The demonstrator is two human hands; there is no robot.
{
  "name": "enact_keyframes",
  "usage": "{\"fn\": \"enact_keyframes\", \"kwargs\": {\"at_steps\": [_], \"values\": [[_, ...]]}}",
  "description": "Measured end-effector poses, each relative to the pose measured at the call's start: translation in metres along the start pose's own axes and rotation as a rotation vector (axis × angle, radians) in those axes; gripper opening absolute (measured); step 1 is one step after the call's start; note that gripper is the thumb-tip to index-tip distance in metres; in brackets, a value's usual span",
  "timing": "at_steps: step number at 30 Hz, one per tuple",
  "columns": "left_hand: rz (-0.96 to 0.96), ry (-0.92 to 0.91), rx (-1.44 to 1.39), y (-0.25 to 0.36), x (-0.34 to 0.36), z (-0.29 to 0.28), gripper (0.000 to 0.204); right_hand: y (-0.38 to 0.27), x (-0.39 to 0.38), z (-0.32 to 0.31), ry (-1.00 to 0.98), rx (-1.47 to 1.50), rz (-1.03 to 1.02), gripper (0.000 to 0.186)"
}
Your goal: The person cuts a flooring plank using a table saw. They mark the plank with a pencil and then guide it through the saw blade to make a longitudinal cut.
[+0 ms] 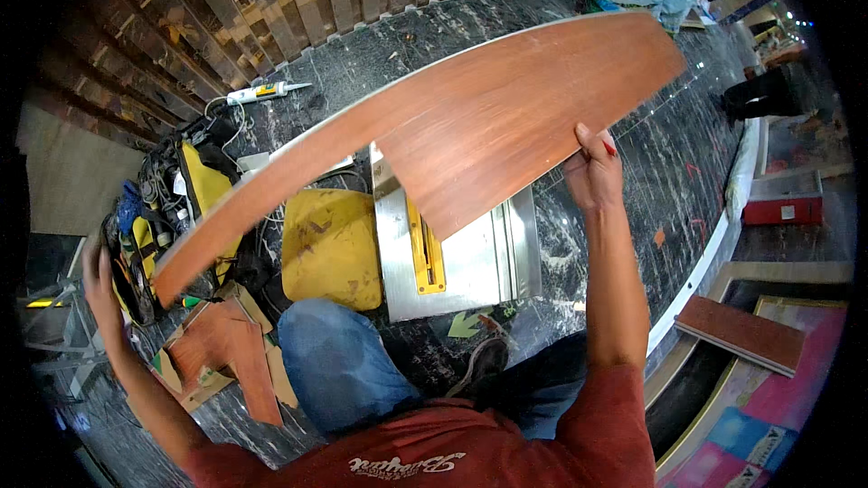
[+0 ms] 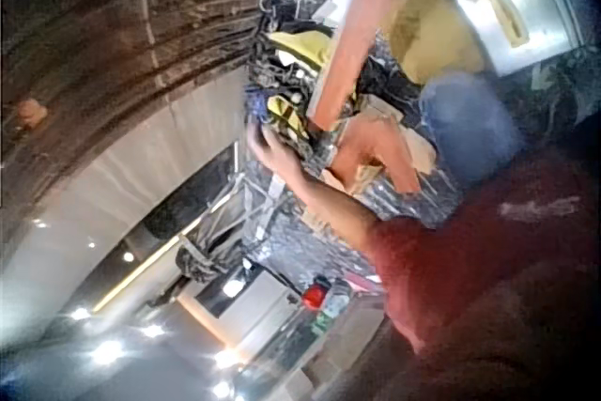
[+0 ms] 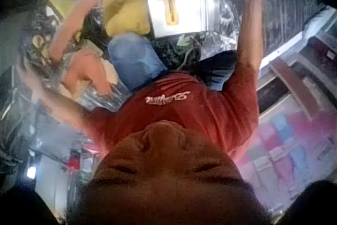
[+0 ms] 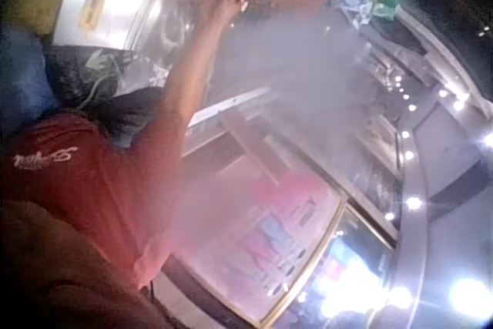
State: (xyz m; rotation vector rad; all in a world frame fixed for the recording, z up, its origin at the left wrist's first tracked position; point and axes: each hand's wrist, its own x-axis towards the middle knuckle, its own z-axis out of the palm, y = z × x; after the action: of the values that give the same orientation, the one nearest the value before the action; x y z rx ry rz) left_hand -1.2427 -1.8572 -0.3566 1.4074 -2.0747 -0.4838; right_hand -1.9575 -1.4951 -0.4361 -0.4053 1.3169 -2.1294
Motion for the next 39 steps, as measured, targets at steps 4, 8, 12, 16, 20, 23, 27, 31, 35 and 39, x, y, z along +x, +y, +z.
{"fn": "enact_keyframes", "kwargs": {"at_steps": [4,8,12,16,20,23,27,31,35,39], "values": [[0.416,-0.545,-0.088,0.218,0.075,0.099,0.051,-0.011,-0.013,0.012,-0.141,-0.042,0.097,0.055],[0.407,-0.930,-0.080,0.312,0.069,0.222,0.061,0.003,-0.018,0.056,-0.188,0.019,0.091,0.044],[0.196,-0.966,-0.408,0.338,0.049,0.296,0.050,0.016,-0.018,0.093,-0.185,0.002,0.090,0.036],[-0.031,-0.887,-0.729,0.320,0.045,0.307,0.043,0.033,0.036,0.033,-0.023,-0.460,-0.098,0.037],[0.099,-0.754,-0.543,0.311,0.054,0.311,0.038,0.109,0.058,-0.074,0.217,-1.500,0.035,0.053],[0.046,-0.744,-0.518,0.320,0.058,0.309,0.038,0.154,0.061,-0.083,0.145,-1.183,0.045,0.055],[0.000,-0.741,-0.531,0.330,0.070,0.315,0.037,0.160,0.059,-0.066,0.136,-0.797,0.299,0.054],[-0.001,-0.758,-0.649,0.358,0.076,0.344,0.037,0.157,0.035,-0.097,0.292,-0.601,0.260,0.055],[-0.002,-0.795,-0.714,0.377,0.095,0.379,0.039,0.140,-0.011,-0.134,0.516,-0.561,0.272,0.057],[0.029,-0.808,-0.811,0.395,0.104,0.439,0.038,0.126,-0.056,-0.158,0.740,-0.454,0.245,0.054]]}}
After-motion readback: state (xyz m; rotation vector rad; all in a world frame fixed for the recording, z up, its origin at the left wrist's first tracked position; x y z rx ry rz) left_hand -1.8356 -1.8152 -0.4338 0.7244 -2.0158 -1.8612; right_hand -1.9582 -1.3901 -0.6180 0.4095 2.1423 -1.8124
